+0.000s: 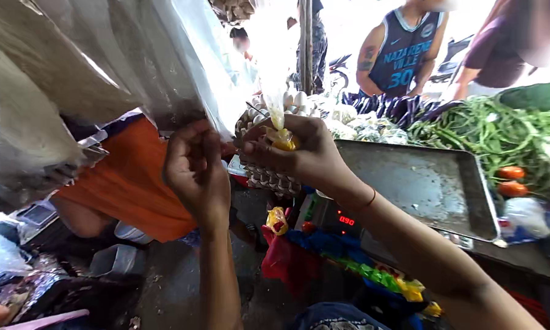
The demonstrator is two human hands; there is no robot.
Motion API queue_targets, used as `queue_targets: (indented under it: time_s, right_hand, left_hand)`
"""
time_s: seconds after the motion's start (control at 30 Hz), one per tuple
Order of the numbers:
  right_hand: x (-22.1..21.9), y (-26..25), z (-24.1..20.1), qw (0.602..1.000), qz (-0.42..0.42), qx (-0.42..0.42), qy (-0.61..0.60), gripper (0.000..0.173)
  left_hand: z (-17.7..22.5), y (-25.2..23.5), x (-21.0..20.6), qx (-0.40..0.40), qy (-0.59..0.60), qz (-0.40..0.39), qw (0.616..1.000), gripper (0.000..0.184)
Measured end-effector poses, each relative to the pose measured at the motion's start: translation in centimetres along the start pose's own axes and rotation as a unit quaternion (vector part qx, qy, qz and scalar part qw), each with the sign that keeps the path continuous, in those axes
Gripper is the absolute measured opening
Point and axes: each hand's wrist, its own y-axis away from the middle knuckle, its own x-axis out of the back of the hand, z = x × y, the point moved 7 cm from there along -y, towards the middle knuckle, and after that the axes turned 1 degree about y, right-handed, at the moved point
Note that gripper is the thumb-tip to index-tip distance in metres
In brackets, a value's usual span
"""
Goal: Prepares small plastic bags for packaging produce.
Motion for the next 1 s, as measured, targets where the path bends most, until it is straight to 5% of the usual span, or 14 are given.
queue_targets:
  time_s: [0.33,0.57,0.77,1.0]
  right_hand:
    - [-1.5,-6.9,-0.9,0.987,0.052,0.04,0.146,0.029]
    - [-1.5,-9.3,0.9,0.986,0.043,0.004,0.162,0.025]
    - [-1.7,-11.1,2.4,0.979,-0.055,-0.186,-0.061,0.016]
    - [-1.8,-11.3,3.1,0.974,-0.042,-0.182,-0.127,0.012]
  left_hand:
    - [0.5,-0.4,-1.1,-0.078,-0.108,0.051,0.99,0.021]
    - [0.9,-0.3,-1.9,-0.21,-0.352,0.018,0.912,0.023]
    - [0.4,-3.3,0.1,-0.101,-0.193,-0.023,0.976,0.03]
    - [-0.4,-7.0,-0.1,-0.005,0.045,-0.07,0.997,0.023]
